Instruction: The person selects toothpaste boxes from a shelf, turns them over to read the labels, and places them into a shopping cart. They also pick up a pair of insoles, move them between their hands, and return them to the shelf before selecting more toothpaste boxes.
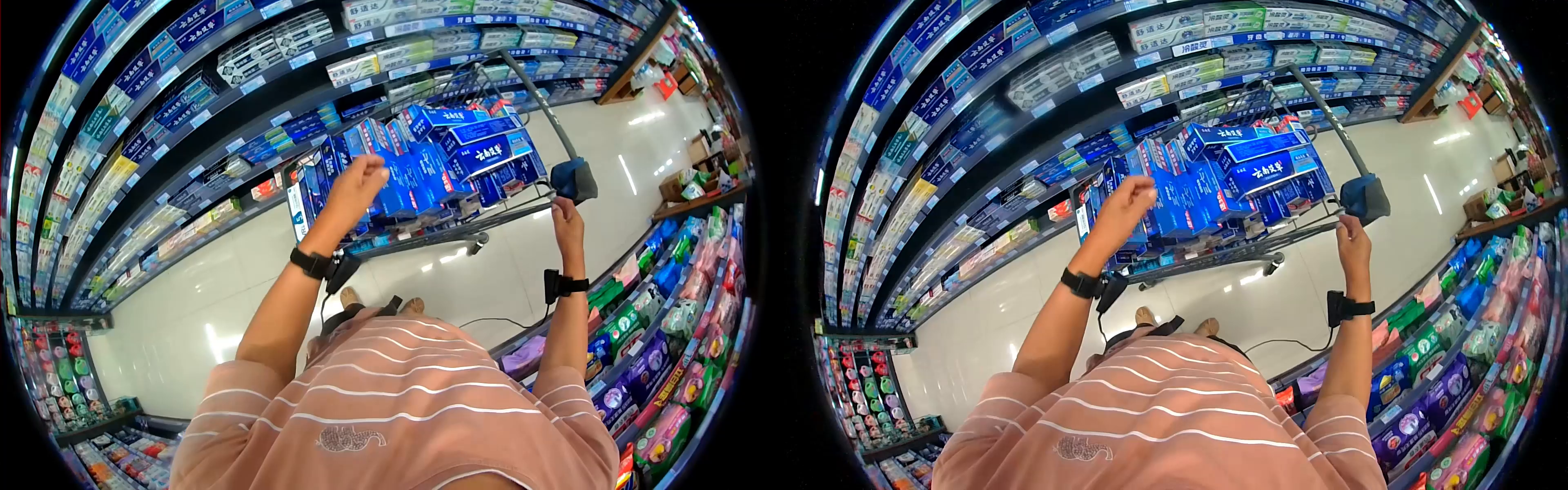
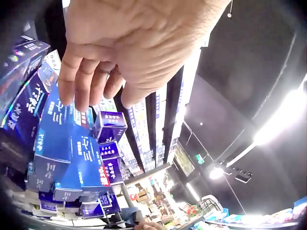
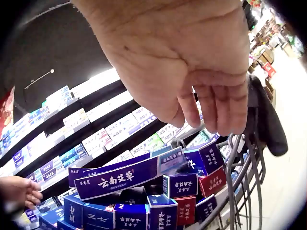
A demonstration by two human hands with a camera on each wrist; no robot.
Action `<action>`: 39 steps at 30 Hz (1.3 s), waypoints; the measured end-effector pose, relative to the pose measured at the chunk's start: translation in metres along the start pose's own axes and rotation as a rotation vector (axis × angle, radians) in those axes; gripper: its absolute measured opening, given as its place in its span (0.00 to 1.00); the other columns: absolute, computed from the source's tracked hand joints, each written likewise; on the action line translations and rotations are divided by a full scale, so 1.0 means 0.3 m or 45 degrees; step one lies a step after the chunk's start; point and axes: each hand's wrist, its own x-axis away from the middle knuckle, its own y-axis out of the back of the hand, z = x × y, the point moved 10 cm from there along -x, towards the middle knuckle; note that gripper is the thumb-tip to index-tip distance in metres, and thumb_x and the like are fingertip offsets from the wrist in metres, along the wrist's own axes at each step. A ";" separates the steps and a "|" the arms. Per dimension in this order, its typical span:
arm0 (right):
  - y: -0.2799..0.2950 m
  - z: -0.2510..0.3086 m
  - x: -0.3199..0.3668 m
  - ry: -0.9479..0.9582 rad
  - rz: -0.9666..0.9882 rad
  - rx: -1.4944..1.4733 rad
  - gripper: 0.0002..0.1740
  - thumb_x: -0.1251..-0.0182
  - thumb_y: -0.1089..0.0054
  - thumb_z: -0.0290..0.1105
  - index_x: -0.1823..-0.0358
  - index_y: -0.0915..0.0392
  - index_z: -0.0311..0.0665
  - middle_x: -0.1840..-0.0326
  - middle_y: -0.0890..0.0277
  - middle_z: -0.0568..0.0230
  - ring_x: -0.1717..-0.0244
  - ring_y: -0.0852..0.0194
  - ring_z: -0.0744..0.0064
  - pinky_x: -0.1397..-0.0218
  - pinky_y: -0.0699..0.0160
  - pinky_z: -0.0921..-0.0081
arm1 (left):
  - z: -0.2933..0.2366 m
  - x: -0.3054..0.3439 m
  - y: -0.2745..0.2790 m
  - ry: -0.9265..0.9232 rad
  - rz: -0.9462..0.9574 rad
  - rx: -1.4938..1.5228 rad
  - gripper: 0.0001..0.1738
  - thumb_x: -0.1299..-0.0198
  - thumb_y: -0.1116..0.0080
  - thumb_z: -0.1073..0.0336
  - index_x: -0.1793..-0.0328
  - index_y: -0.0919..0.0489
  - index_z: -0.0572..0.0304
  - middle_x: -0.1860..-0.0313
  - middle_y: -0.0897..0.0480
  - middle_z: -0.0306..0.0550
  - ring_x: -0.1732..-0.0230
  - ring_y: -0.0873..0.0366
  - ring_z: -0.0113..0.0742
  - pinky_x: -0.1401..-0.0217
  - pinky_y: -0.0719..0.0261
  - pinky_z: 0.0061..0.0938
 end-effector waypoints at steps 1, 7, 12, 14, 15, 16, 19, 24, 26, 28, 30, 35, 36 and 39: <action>-0.010 -0.001 0.025 -0.015 0.008 0.014 0.14 0.26 0.43 0.33 0.46 0.20 0.32 0.55 0.15 0.55 0.52 0.17 0.68 0.46 0.22 0.72 | -0.033 -0.032 0.011 -0.104 -0.068 -0.078 0.23 0.30 0.40 0.57 0.37 0.25 0.64 0.48 0.17 0.50 0.46 0.18 0.38 0.43 0.21 0.30; -0.166 -0.018 0.254 -0.318 0.265 -0.307 0.15 0.25 0.47 0.33 0.44 0.22 0.35 0.61 0.20 0.69 0.62 0.23 0.80 0.61 0.25 0.81 | -0.115 -0.244 -0.019 -0.384 -0.205 -0.419 0.39 0.36 0.34 0.50 0.26 0.32 0.67 0.30 0.29 0.63 0.29 0.29 0.52 0.30 0.29 0.39; -0.226 0.018 0.421 -0.525 0.328 -0.419 0.15 0.27 0.47 0.32 0.44 0.22 0.34 0.61 0.19 0.67 0.64 0.20 0.78 0.62 0.24 0.80 | -0.121 -0.386 -0.111 -0.353 -0.038 -0.513 0.54 0.43 0.31 0.40 0.21 0.40 0.67 0.26 0.34 0.69 0.26 0.34 0.61 0.27 0.33 0.43; -0.216 0.026 0.461 -0.579 0.295 -0.423 0.15 0.28 0.47 0.32 0.45 0.21 0.33 0.61 0.18 0.67 0.63 0.18 0.76 0.62 0.23 0.80 | -0.121 -0.413 -0.139 -0.334 0.011 -0.495 0.55 0.46 0.28 0.41 0.22 0.39 0.69 0.26 0.34 0.70 0.25 0.35 0.61 0.25 0.34 0.43; -0.201 0.038 0.474 -0.602 0.275 -0.426 0.15 0.28 0.47 0.32 0.45 0.21 0.33 0.61 0.18 0.66 0.63 0.18 0.76 0.62 0.22 0.80 | -0.117 -0.423 -0.147 -0.328 0.018 -0.478 0.55 0.48 0.27 0.43 0.22 0.37 0.70 0.26 0.33 0.70 0.24 0.36 0.62 0.23 0.36 0.43; -0.185 0.059 0.485 -0.624 0.259 -0.432 0.16 0.28 0.47 0.32 0.45 0.21 0.32 0.60 0.18 0.66 0.63 0.18 0.76 0.61 0.22 0.80 | -0.116 -0.436 -0.159 -0.346 0.039 -0.519 0.55 0.47 0.27 0.42 0.22 0.38 0.71 0.26 0.33 0.70 0.24 0.35 0.60 0.23 0.35 0.43; -0.152 0.067 0.511 -0.671 0.228 -0.446 0.16 0.28 0.47 0.33 0.45 0.21 0.32 0.59 0.17 0.65 0.62 0.17 0.75 0.60 0.22 0.79 | -0.091 -0.444 -0.198 -0.277 0.164 -0.486 0.55 0.47 0.28 0.42 0.21 0.38 0.69 0.25 0.32 0.68 0.25 0.33 0.60 0.24 0.34 0.42; -0.146 0.082 0.523 -0.686 0.210 -0.499 0.16 0.27 0.47 0.34 0.44 0.22 0.33 0.59 0.17 0.64 0.61 0.17 0.74 0.59 0.22 0.79 | -0.134 -0.435 -0.201 -0.414 0.067 -0.528 0.36 0.42 0.31 0.47 0.33 0.25 0.61 0.45 0.17 0.61 0.43 0.18 0.51 0.41 0.22 0.38; -0.154 0.100 0.516 -0.676 0.205 -0.504 0.16 0.27 0.47 0.34 0.44 0.22 0.33 0.59 0.17 0.64 0.61 0.17 0.74 0.59 0.22 0.79 | -0.151 -0.421 -0.178 -0.449 -0.027 -0.482 0.29 0.40 0.32 0.50 0.38 0.22 0.59 0.53 0.14 0.57 0.50 0.15 0.48 0.47 0.21 0.36; -0.165 0.115 0.512 -0.670 0.212 -0.509 0.16 0.27 0.46 0.34 0.44 0.22 0.33 0.58 0.17 0.64 0.60 0.17 0.74 0.59 0.21 0.78 | -0.156 -0.408 -0.135 -0.413 -0.106 -0.393 0.30 0.41 0.32 0.49 0.38 0.22 0.60 0.54 0.14 0.59 0.54 0.15 0.51 0.50 0.20 0.38; -0.190 0.137 0.494 -0.655 0.240 -0.515 0.17 0.26 0.46 0.35 0.43 0.22 0.33 0.58 0.17 0.63 0.60 0.17 0.74 0.58 0.21 0.78 | -0.144 -0.396 -0.065 -0.397 -0.231 -0.315 0.30 0.41 0.31 0.50 0.39 0.21 0.62 0.59 0.14 0.55 0.62 0.15 0.45 0.57 0.18 0.35; -0.242 0.281 0.412 -0.573 0.289 -0.604 0.19 0.26 0.46 0.37 0.41 0.24 0.32 0.57 0.16 0.61 0.59 0.16 0.72 0.56 0.18 0.76 | -0.053 -0.304 0.130 -0.107 -0.197 0.437 0.24 0.33 0.35 0.55 0.41 0.21 0.67 0.59 0.17 0.42 0.61 0.21 0.24 0.61 0.19 0.22; -0.258 0.326 0.390 -0.547 0.303 -0.629 0.19 0.25 0.46 0.37 0.41 0.25 0.31 0.57 0.16 0.60 0.59 0.16 0.71 0.55 0.18 0.75 | -0.049 -0.270 0.168 -0.097 -0.190 0.558 0.24 0.33 0.36 0.54 0.41 0.21 0.67 0.57 0.17 0.43 0.58 0.20 0.26 0.58 0.17 0.24; -0.326 0.476 0.314 -0.525 0.341 -0.805 0.20 0.25 0.46 0.37 0.40 0.26 0.31 0.56 0.17 0.58 0.59 0.16 0.69 0.54 0.16 0.73 | -0.022 -0.170 0.282 -0.033 -0.170 0.725 0.24 0.31 0.40 0.53 0.40 0.21 0.65 0.53 0.16 0.45 0.54 0.16 0.31 0.52 0.13 0.31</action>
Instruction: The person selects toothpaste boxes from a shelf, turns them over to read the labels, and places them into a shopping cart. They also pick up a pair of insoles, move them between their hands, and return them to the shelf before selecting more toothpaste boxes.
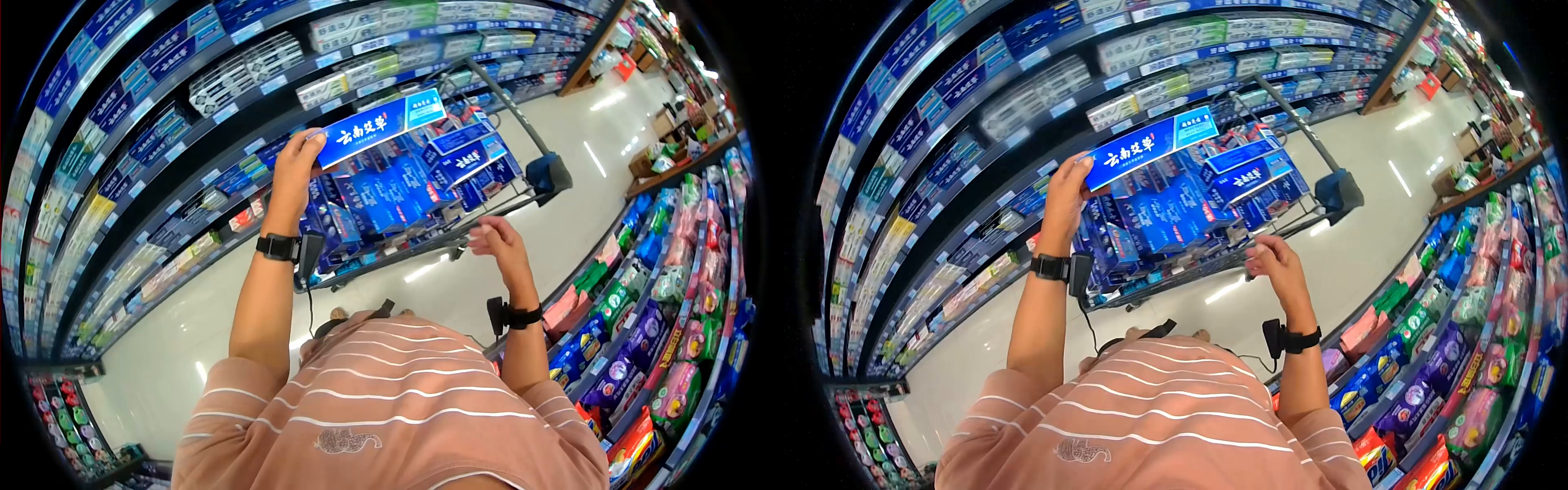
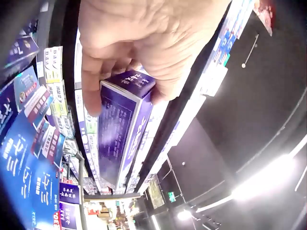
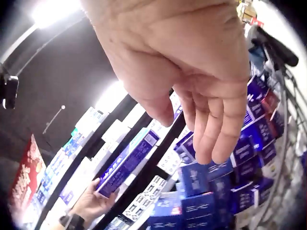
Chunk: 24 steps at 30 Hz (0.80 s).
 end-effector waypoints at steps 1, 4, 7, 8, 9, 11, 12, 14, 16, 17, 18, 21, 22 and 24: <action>-0.058 0.046 -0.014 0.028 0.046 -0.056 0.22 0.24 0.46 0.39 0.37 0.29 0.30 0.51 0.18 0.53 0.56 0.15 0.65 0.52 0.15 0.70 | -0.005 0.028 0.038 0.032 -0.001 0.024 0.24 0.30 0.41 0.53 0.39 0.22 0.65 0.52 0.16 0.45 0.53 0.15 0.33 0.51 0.12 0.34; -0.243 0.172 -0.065 0.102 0.144 -0.169 0.28 0.23 0.46 0.42 0.31 0.35 0.30 0.43 0.22 0.47 0.50 0.16 0.59 0.50 0.15 0.66 | -0.011 0.106 0.145 0.094 -0.016 0.085 0.25 0.30 0.42 0.52 0.39 0.22 0.65 0.51 0.15 0.47 0.52 0.15 0.34 0.51 0.11 0.34; -0.432 0.272 -0.103 0.195 0.238 -0.329 0.34 0.23 0.46 0.45 0.26 0.42 0.31 0.38 0.26 0.44 0.45 0.17 0.55 0.47 0.15 0.62 | -0.032 0.189 0.233 0.142 -0.038 0.094 0.27 0.31 0.42 0.50 0.38 0.22 0.67 0.51 0.15 0.49 0.53 0.14 0.34 0.53 0.10 0.34; -0.492 0.295 -0.111 0.192 0.268 -0.377 0.35 0.22 0.46 0.46 0.25 0.43 0.31 0.38 0.26 0.45 0.44 0.18 0.54 0.46 0.15 0.61 | -0.037 0.212 0.258 0.155 -0.040 0.098 0.27 0.32 0.42 0.50 0.38 0.23 0.67 0.51 0.15 0.49 0.53 0.14 0.34 0.53 0.10 0.33; -0.547 0.318 -0.116 0.189 0.296 -0.424 0.35 0.22 0.46 0.46 0.24 0.43 0.31 0.38 0.27 0.45 0.43 0.18 0.54 0.45 0.15 0.60 | -0.028 0.229 0.289 0.174 -0.011 0.109 0.28 0.32 0.41 0.50 0.37 0.23 0.67 0.50 0.15 0.49 0.52 0.15 0.35 0.54 0.10 0.33; -0.648 0.348 -0.128 0.187 0.373 -0.506 0.36 0.22 0.46 0.44 0.24 0.45 0.29 0.40 0.25 0.47 0.45 0.18 0.55 0.45 0.14 0.61 | -0.029 0.266 0.344 0.181 -0.026 0.123 0.28 0.32 0.41 0.50 0.37 0.23 0.67 0.50 0.15 0.49 0.51 0.15 0.35 0.55 0.11 0.33; -0.692 0.345 -0.137 0.173 0.411 -0.514 0.36 0.22 0.46 0.44 0.24 0.45 0.28 0.41 0.24 0.47 0.45 0.18 0.56 0.46 0.14 0.61 | -0.030 0.282 0.370 0.184 -0.031 0.130 0.28 0.32 0.41 0.50 0.37 0.23 0.67 0.50 0.15 0.50 0.51 0.15 0.35 0.55 0.11 0.32; -0.771 0.325 -0.145 0.141 0.483 -0.530 0.37 0.22 0.45 0.43 0.24 0.46 0.27 0.44 0.23 0.49 0.47 0.17 0.58 0.47 0.13 0.63 | -0.030 0.307 0.426 0.184 -0.055 0.130 0.27 0.32 0.42 0.51 0.36 0.22 0.66 0.49 0.15 0.50 0.51 0.16 0.35 0.56 0.12 0.31; -0.831 0.322 -0.133 0.130 0.454 -0.541 0.34 0.23 0.43 0.41 0.28 0.42 0.26 0.46 0.21 0.51 0.49 0.17 0.61 0.48 0.12 0.64 | -0.028 0.324 0.490 0.175 -0.069 0.159 0.27 0.31 0.43 0.52 0.36 0.22 0.66 0.49 0.16 0.50 0.50 0.16 0.35 0.55 0.13 0.31; -0.855 0.313 -0.131 0.124 0.445 -0.544 0.33 0.23 0.43 0.41 0.29 0.41 0.26 0.46 0.21 0.51 0.49 0.16 0.61 0.49 0.12 0.64 | -0.026 0.331 0.518 0.176 -0.084 0.173 0.27 0.29 0.44 0.51 0.35 0.23 0.65 0.48 0.16 0.49 0.50 0.17 0.34 0.54 0.14 0.31; -0.878 0.303 -0.127 0.118 0.435 -0.548 0.32 0.23 0.43 0.41 0.30 0.40 0.26 0.46 0.21 0.51 0.49 0.16 0.61 0.49 0.12 0.64 | -0.021 0.337 0.552 0.172 -0.112 0.182 0.27 0.29 0.44 0.50 0.35 0.24 0.64 0.47 0.16 0.48 0.50 0.17 0.34 0.53 0.14 0.31; -0.948 0.265 -0.113 0.082 0.482 -0.556 0.31 0.23 0.44 0.39 0.27 0.40 0.29 0.45 0.21 0.51 0.49 0.16 0.61 0.49 0.12 0.64 | -0.010 0.344 0.633 0.161 -0.177 0.192 0.28 0.26 0.47 0.47 0.31 0.27 0.61 0.46 0.17 0.47 0.51 0.18 0.33 0.53 0.15 0.32; -0.967 0.257 -0.114 0.084 0.498 -0.558 0.31 0.23 0.44 0.39 0.26 0.41 0.30 0.44 0.21 0.52 0.49 0.16 0.60 0.49 0.12 0.64 | -0.001 0.348 0.655 0.167 -0.182 0.207 0.28 0.26 0.48 0.48 0.31 0.27 0.61 0.46 0.18 0.47 0.51 0.18 0.34 0.53 0.15 0.32; -0.985 0.211 -0.114 0.034 0.464 -0.592 0.26 0.21 0.46 0.40 0.30 0.37 0.32 0.43 0.21 0.52 0.49 0.15 0.58 0.50 0.12 0.64 | 0.022 0.337 0.694 0.148 -0.170 0.245 0.27 0.24 0.50 0.48 0.31 0.28 0.61 0.46 0.18 0.47 0.51 0.19 0.35 0.53 0.16 0.34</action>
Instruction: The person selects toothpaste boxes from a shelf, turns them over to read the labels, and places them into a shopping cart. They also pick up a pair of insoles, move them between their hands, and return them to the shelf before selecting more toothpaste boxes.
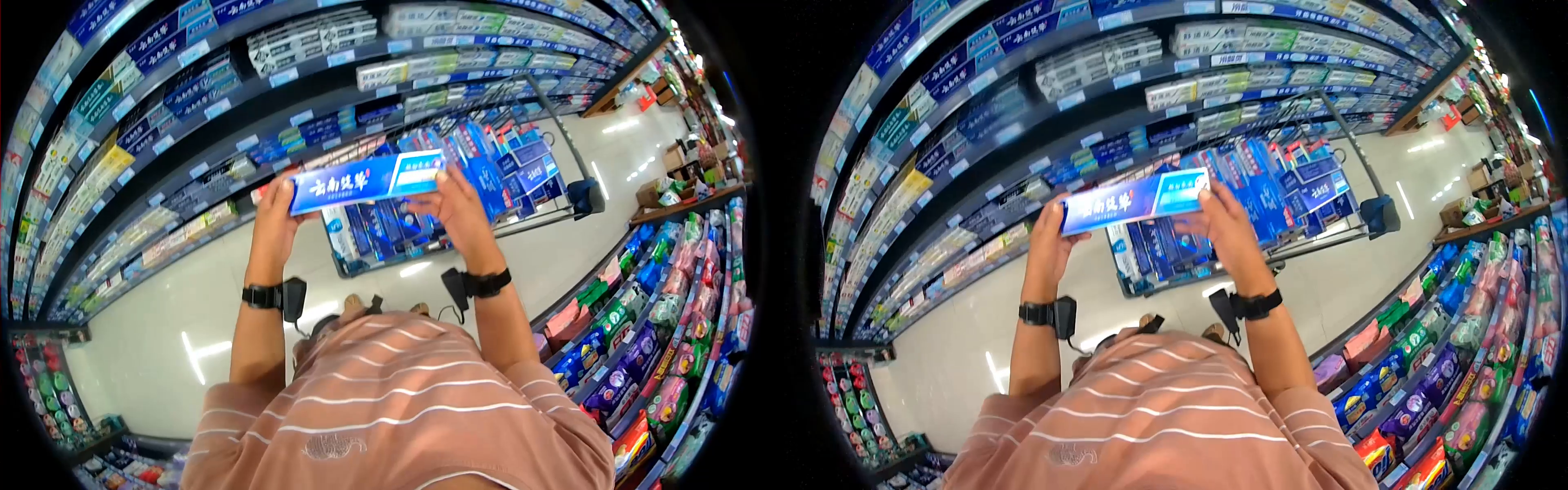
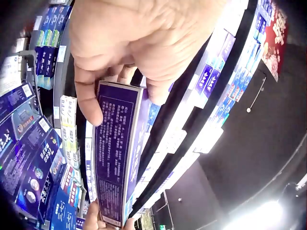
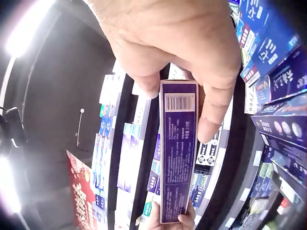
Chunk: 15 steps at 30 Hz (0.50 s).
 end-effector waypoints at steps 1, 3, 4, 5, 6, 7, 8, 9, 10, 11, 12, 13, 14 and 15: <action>-0.011 -0.009 0.005 -0.009 -0.006 0.006 0.26 0.22 0.46 0.40 0.32 0.36 0.32 0.43 0.21 0.52 0.49 0.15 0.57 0.49 0.12 0.65 | 0.000 -0.004 0.008 0.011 0.009 0.024 0.26 0.23 0.52 0.49 0.31 0.28 0.62 0.45 0.18 0.47 0.50 0.19 0.36 0.52 0.17 0.34; -0.024 -0.020 0.019 -0.036 -0.034 0.021 0.25 0.22 0.46 0.42 0.34 0.35 0.32 0.44 0.21 0.51 0.49 0.15 0.57 0.49 0.12 0.65 | 0.002 -0.001 0.019 0.039 0.007 0.104 0.20 0.22 0.53 0.54 0.35 0.26 0.62 0.48 0.18 0.46 0.52 0.18 0.34 0.53 0.14 0.34; -0.023 -0.026 0.024 -0.028 -0.037 0.023 0.25 0.22 0.46 0.43 0.35 0.35 0.31 0.45 0.21 0.50 0.49 0.15 0.57 0.50 0.12 0.65 | 0.010 -0.003 0.020 0.064 0.020 0.135 0.20 0.22 0.53 0.55 0.35 0.26 0.61 0.48 0.18 0.46 0.52 0.18 0.34 0.53 0.15 0.34; -0.019 -0.030 0.030 -0.037 -0.083 0.035 0.26 0.22 0.46 0.44 0.35 0.35 0.31 0.46 0.21 0.50 0.50 0.14 0.58 0.51 0.12 0.66 | 0.012 -0.005 0.020 0.065 0.057 0.102 0.22 0.23 0.52 0.53 0.34 0.26 0.61 0.45 0.18 0.45 0.50 0.18 0.34 0.52 0.16 0.34; -0.016 -0.036 0.039 -0.053 -0.132 0.044 0.27 0.22 0.46 0.44 0.35 0.35 0.30 0.47 0.20 0.50 0.51 0.14 0.58 0.52 0.12 0.66 | 0.018 -0.002 0.022 0.070 0.089 0.068 0.24 0.23 0.51 0.52 0.32 0.27 0.60 0.43 0.18 0.44 0.48 0.19 0.33 0.50 0.17 0.34; -0.015 -0.035 0.046 -0.052 -0.149 0.080 0.27 0.22 0.47 0.45 0.35 0.35 0.30 0.49 0.20 0.50 0.53 0.14 0.60 0.53 0.12 0.67 | 0.021 -0.001 0.026 0.073 0.061 0.077 0.23 0.24 0.49 0.52 0.32 0.26 0.59 0.46 0.17 0.44 0.51 0.18 0.32 0.55 0.15 0.30; -0.016 -0.033 0.051 -0.056 -0.162 0.114 0.28 0.22 0.47 0.46 0.35 0.35 0.30 0.50 0.20 0.50 0.55 0.14 0.61 0.54 0.12 0.68 | 0.026 -0.005 0.023 0.085 0.083 0.085 0.23 0.24 0.49 0.52 0.32 0.26 0.59 0.47 0.16 0.44 0.53 0.17 0.32 0.57 0.15 0.29; -0.023 -0.031 0.058 -0.065 -0.173 0.158 0.32 0.22 0.47 0.49 0.33 0.37 0.29 0.53 0.20 0.50 0.59 0.14 0.63 0.58 0.12 0.70 | 0.030 -0.007 0.028 0.097 0.099 0.089 0.23 0.24 0.49 0.52 0.32 0.26 0.60 0.49 0.16 0.44 0.54 0.17 0.31 0.59 0.15 0.27; -0.019 -0.030 0.062 -0.091 -0.204 0.188 0.33 0.23 0.47 0.50 0.31 0.37 0.29 0.54 0.20 0.49 0.61 0.14 0.63 0.59 0.13 0.70 | 0.037 -0.012 0.027 0.109 0.109 0.089 0.23 0.24 0.48 0.52 0.33 0.26 0.60 0.50 0.16 0.43 0.55 0.16 0.31 0.61 0.14 0.26; -0.016 -0.037 0.067 -0.123 -0.231 0.215 0.35 0.23 0.46 0.51 0.30 0.38 0.29 0.54 0.20 0.49 0.62 0.14 0.63 0.61 0.13 0.70 | 0.045 -0.018 0.036 0.101 0.066 0.074 0.24 0.24 0.49 0.50 0.35 0.25 0.60 0.52 0.15 0.44 0.57 0.16 0.30 0.66 0.15 0.23; -0.015 -0.048 0.073 -0.161 -0.256 0.241 0.36 0.23 0.46 0.53 0.29 0.39 0.29 0.55 0.21 0.49 0.63 0.15 0.64 0.62 0.13 0.71 | 0.046 -0.021 0.034 0.108 0.061 0.060 0.24 0.24 0.50 0.49 0.36 0.24 0.60 0.52 0.15 0.44 0.57 0.16 0.30 0.66 0.15 0.23; -0.017 -0.050 0.075 -0.153 -0.261 0.247 0.40 0.25 0.45 0.54 0.26 0.42 0.31 0.56 0.21 0.48 0.66 0.15 0.65 0.65 0.14 0.71 | 0.040 -0.022 0.033 0.115 0.053 0.045 0.24 0.24 0.50 0.48 0.38 0.23 0.60 0.52 0.14 0.45 0.56 0.16 0.30 0.66 0.15 0.23; -0.019 -0.050 0.078 -0.142 -0.275 0.245 0.40 0.25 0.45 0.55 0.26 0.42 0.31 0.57 0.21 0.48 0.67 0.16 0.65 0.65 0.15 0.71 | 0.035 -0.027 0.034 0.117 0.044 0.029 0.24 0.24 0.51 0.47 0.39 0.22 0.60 0.53 0.14 0.45 0.56 0.16 0.30 0.65 0.15 0.23; -0.023 -0.053 0.082 -0.131 -0.287 0.241 0.40 0.24 0.46 0.55 0.25 0.43 0.32 0.57 0.21 0.48 0.67 0.16 0.66 0.65 0.15 0.71 | 0.041 -0.033 0.036 0.139 0.048 0.023 0.25 0.23 0.52 0.46 0.40 0.22 0.60 0.53 0.14 0.45 0.56 0.16 0.30 0.65 0.15 0.24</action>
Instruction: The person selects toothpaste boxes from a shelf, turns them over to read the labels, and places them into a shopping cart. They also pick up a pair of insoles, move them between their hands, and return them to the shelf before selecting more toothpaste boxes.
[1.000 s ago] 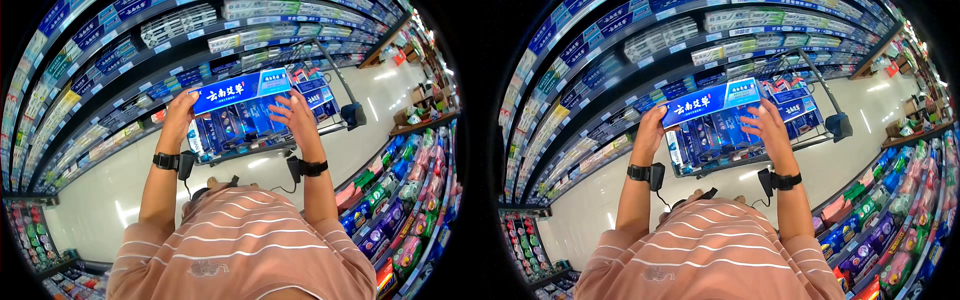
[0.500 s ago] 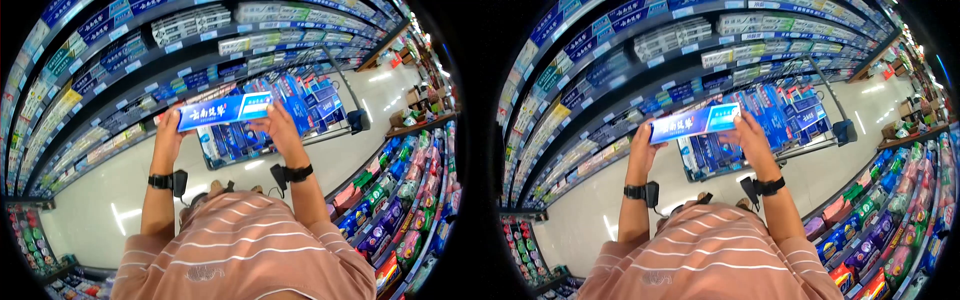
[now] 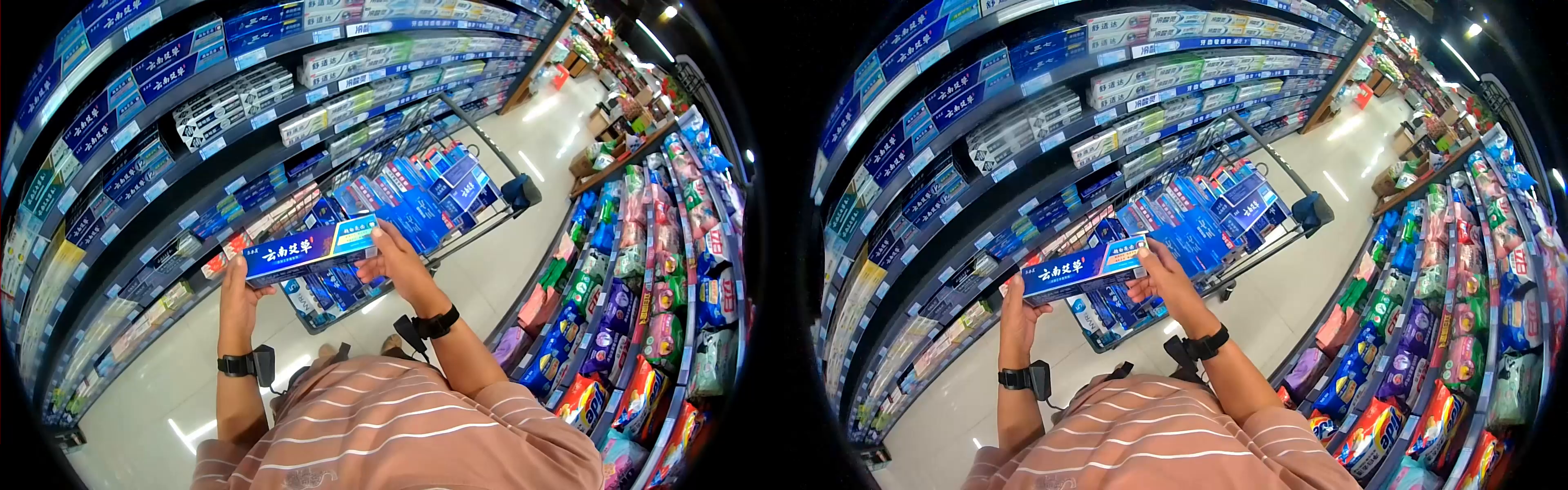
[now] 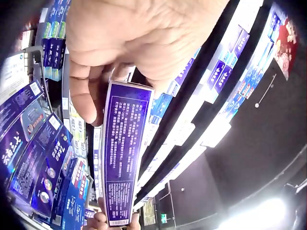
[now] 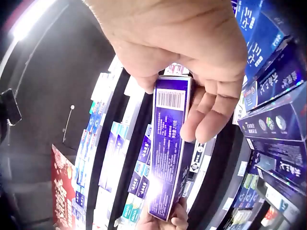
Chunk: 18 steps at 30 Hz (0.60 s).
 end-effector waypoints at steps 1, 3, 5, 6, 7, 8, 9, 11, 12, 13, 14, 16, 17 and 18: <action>-0.003 0.000 0.003 0.013 -0.013 -0.006 0.40 0.24 0.46 0.55 0.24 0.43 0.33 0.57 0.21 0.48 0.68 0.16 0.66 0.66 0.15 0.72 | 0.005 -0.007 0.002 0.020 0.006 -0.006 0.25 0.23 0.53 0.45 0.41 0.22 0.59 0.54 0.14 0.45 0.57 0.16 0.30 0.65 0.15 0.24; 0.004 -0.018 0.001 -0.019 -0.043 0.002 0.41 0.25 0.46 0.56 0.23 0.44 0.35 0.61 0.20 0.47 0.70 0.17 0.67 0.68 0.16 0.72 | 0.009 -0.017 -0.002 0.049 0.031 -0.007 0.26 0.23 0.55 0.43 0.41 0.22 0.58 0.54 0.15 0.44 0.58 0.16 0.30 0.64 0.16 0.25; 0.010 -0.038 -0.005 -0.050 -0.046 0.003 0.41 0.24 0.46 0.57 0.24 0.44 0.34 0.62 0.20 0.47 0.71 0.18 0.67 0.68 0.16 0.72 | 0.010 -0.020 -0.006 0.072 0.066 -0.002 0.27 0.23 0.56 0.42 0.38 0.25 0.58 0.54 0.16 0.43 0.59 0.17 0.30 0.62 0.16 0.26; 0.002 -0.033 -0.002 -0.042 -0.035 0.011 0.40 0.24 0.47 0.58 0.25 0.43 0.34 0.64 0.20 0.49 0.72 0.18 0.69 0.68 0.16 0.73 | 0.008 -0.020 -0.003 0.057 0.072 -0.023 0.28 0.23 0.56 0.41 0.39 0.25 0.58 0.55 0.16 0.43 0.59 0.18 0.30 0.62 0.17 0.26; -0.003 -0.031 0.000 -0.045 -0.034 0.014 0.40 0.24 0.48 0.58 0.26 0.42 0.34 0.64 0.20 0.49 0.72 0.18 0.69 0.69 0.16 0.74 | 0.009 -0.019 0.002 0.043 0.077 -0.046 0.28 0.23 0.57 0.41 0.39 0.25 0.58 0.55 0.16 0.43 0.60 0.18 0.30 0.62 0.17 0.26; -0.009 -0.028 0.002 -0.050 -0.033 0.015 0.39 0.24 0.48 0.58 0.27 0.41 0.33 0.64 0.20 0.50 0.72 0.18 0.70 0.69 0.16 0.74 | 0.006 -0.018 0.006 0.030 0.082 -0.068 0.29 0.23 0.57 0.40 0.39 0.24 0.59 0.55 0.16 0.43 0.60 0.18 0.30 0.61 0.17 0.26; -0.014 -0.027 0.004 -0.054 -0.030 0.016 0.38 0.24 0.48 0.58 0.28 0.40 0.33 0.64 0.20 0.51 0.72 0.19 0.70 0.69 0.16 0.74 | 0.005 -0.015 0.005 0.037 0.098 -0.068 0.29 0.23 0.58 0.40 0.39 0.24 0.59 0.56 0.16 0.44 0.60 0.18 0.30 0.61 0.17 0.26; -0.028 -0.027 0.005 -0.062 -0.040 0.053 0.33 0.21 0.54 0.55 0.32 0.36 0.34 0.64 0.19 0.50 0.73 0.20 0.69 0.67 0.17 0.72 | -0.002 -0.008 0.013 0.049 0.124 -0.068 0.30 0.23 0.58 0.39 0.38 0.24 0.60 0.57 0.16 0.44 0.61 0.18 0.30 0.62 0.18 0.25; -0.035 -0.030 0.005 -0.068 -0.044 0.071 0.30 0.19 0.56 0.54 0.33 0.35 0.34 0.64 0.19 0.50 0.73 0.20 0.69 0.67 0.17 0.71 | -0.005 -0.004 0.021 0.047 0.119 -0.068 0.31 0.23 0.59 0.39 0.38 0.24 0.60 0.57 0.16 0.44 0.61 0.18 0.30 0.62 0.18 0.25; -0.043 -0.033 0.005 -0.072 -0.036 0.077 0.30 0.19 0.56 0.54 0.34 0.34 0.34 0.65 0.19 0.50 0.73 0.20 0.69 0.67 0.17 0.71 | -0.007 -0.001 0.028 0.045 0.115 -0.067 0.32 0.23 0.59 0.38 0.38 0.24 0.60 0.58 0.16 0.44 0.62 0.18 0.30 0.62 0.18 0.24; -0.049 -0.034 0.005 -0.076 -0.029 0.083 0.30 0.19 0.56 0.54 0.35 0.34 0.34 0.65 0.19 0.51 0.73 0.20 0.69 0.67 0.17 0.72 | -0.008 0.003 0.033 0.043 0.111 -0.065 0.32 0.24 0.59 0.37 0.39 0.24 0.60 0.58 0.16 0.44 0.62 0.19 0.30 0.62 0.18 0.24; -0.058 -0.044 0.007 -0.077 -0.014 0.079 0.32 0.21 0.54 0.56 0.35 0.34 0.34 0.65 0.19 0.52 0.74 0.20 0.71 0.68 0.17 0.73 | -0.021 0.017 0.041 0.032 0.103 -0.082 0.34 0.24 0.60 0.36 0.37 0.25 0.60 0.58 0.16 0.44 0.63 0.19 0.30 0.62 0.19 0.24; -0.061 -0.054 0.003 -0.074 -0.007 0.066 0.34 0.22 0.52 0.58 0.35 0.34 0.34 0.66 0.20 0.53 0.74 0.20 0.72 0.69 0.17 0.74 | -0.027 0.024 0.045 0.027 0.097 -0.091 0.34 0.24 0.60 0.36 0.36 0.25 0.60 0.58 0.16 0.43 0.63 0.19 0.29 0.62 0.19 0.23; -0.066 -0.062 0.002 -0.071 0.001 0.053 0.36 0.24 0.49 0.59 0.34 0.35 0.34 0.67 0.20 0.54 0.75 0.20 0.73 0.70 0.17 0.76 | -0.030 0.030 0.050 0.021 0.081 -0.093 0.34 0.24 0.60 0.35 0.38 0.24 0.60 0.59 0.16 0.44 0.63 0.19 0.29 0.63 0.18 0.24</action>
